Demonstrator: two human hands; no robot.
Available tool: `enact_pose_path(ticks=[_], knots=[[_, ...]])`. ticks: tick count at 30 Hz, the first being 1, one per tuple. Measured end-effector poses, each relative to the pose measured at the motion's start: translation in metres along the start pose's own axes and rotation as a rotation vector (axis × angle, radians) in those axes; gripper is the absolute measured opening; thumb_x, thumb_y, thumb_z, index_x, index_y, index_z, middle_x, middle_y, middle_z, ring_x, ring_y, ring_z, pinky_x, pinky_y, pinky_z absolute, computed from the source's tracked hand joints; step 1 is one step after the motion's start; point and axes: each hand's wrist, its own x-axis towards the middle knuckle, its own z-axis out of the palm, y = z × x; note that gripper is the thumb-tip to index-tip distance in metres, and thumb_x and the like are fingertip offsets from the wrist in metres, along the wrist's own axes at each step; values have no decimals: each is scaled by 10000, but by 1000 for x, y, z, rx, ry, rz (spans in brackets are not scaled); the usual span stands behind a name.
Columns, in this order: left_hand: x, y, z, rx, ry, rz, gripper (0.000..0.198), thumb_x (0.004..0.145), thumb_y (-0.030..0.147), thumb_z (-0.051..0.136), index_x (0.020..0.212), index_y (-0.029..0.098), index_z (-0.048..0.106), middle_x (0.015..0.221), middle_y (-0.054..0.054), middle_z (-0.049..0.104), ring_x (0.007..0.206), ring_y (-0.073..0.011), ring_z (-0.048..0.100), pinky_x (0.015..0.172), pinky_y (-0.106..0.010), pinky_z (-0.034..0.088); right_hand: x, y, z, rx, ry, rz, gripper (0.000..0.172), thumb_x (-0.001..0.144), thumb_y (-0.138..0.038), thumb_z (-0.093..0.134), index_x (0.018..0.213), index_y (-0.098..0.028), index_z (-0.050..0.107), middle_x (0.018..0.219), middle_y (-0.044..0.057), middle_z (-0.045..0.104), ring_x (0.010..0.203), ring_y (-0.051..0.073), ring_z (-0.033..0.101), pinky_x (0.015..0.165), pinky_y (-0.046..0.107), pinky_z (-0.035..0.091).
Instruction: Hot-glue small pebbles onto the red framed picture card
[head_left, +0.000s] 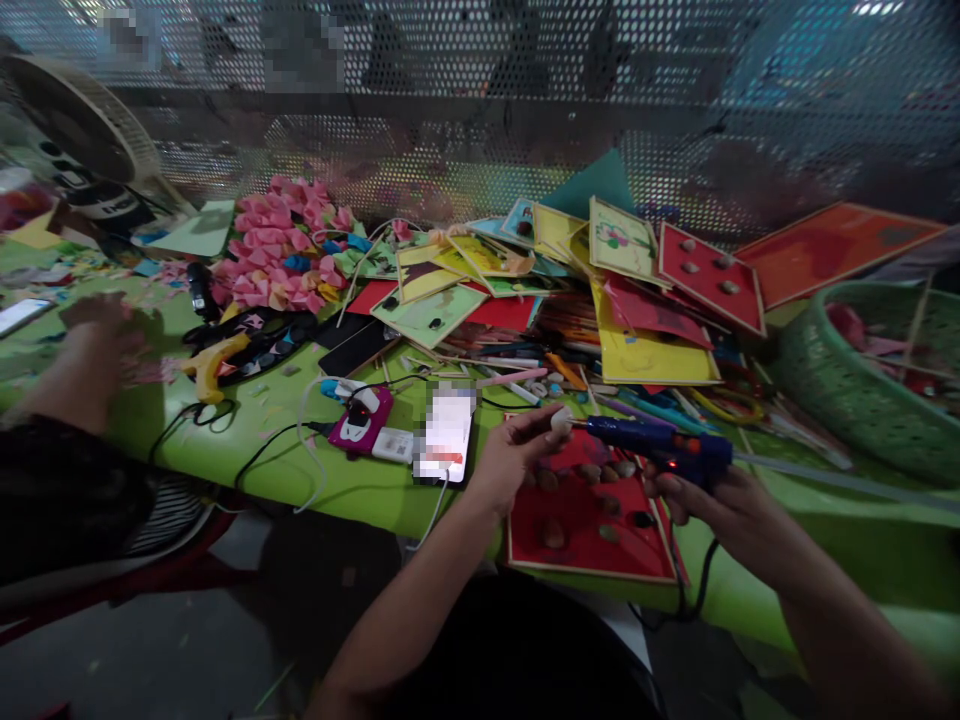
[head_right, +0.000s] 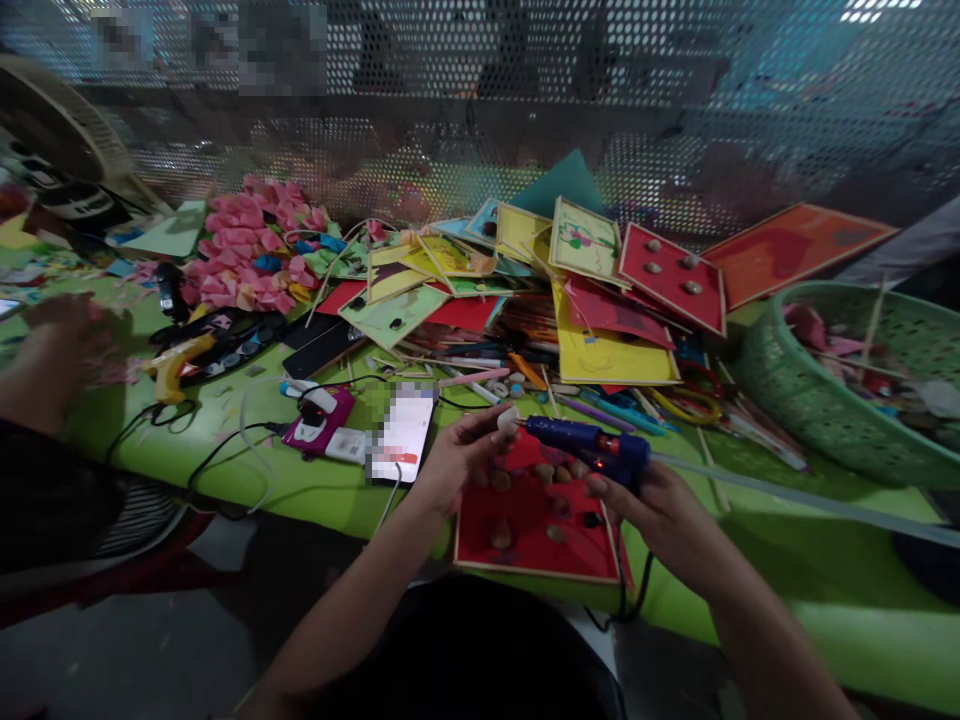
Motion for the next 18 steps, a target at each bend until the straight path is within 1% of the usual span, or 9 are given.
enact_pose_path(ticks=[5,9,13,16,18], knots=[[0,1,2,-23,13,4,546,595,351,932,1097,201,779,983,-59,774,802,-140,685,757,-243,513,1,-1,2,-14,0,-28,482,746,-691,715,707,-211,715,554,21,570,516,164,511,488,270,483],[0,1,2,-12,11,10,534,599,359,930,1089,207,782,991,-54,772,799,-133,682,788,-254,510,0,3,1,-25,5,-28,478,760,-686,709,716,-210,715,588,22,599,524,158,518,481,262,479],[1,0,2,-9,20,-2,536,586,360,936,1079,211,785,984,-47,769,782,-124,676,781,-251,504,1,4,0,-36,11,-26,488,759,-705,695,715,-219,720,578,21,594,532,170,536,476,270,486],[1,-1,1,-9,25,-7,561,580,362,936,1096,209,780,988,-49,768,794,-136,675,753,-246,500,1,2,1,-49,15,-38,507,749,-725,686,685,-223,711,539,18,570,517,171,528,464,271,487],[2,-2,0,-4,24,-13,565,592,359,928,1115,214,774,989,-50,769,805,-144,675,727,-239,492,1,2,0,-54,10,-52,486,757,-705,692,686,-224,708,544,15,572,509,163,516,462,265,485]])
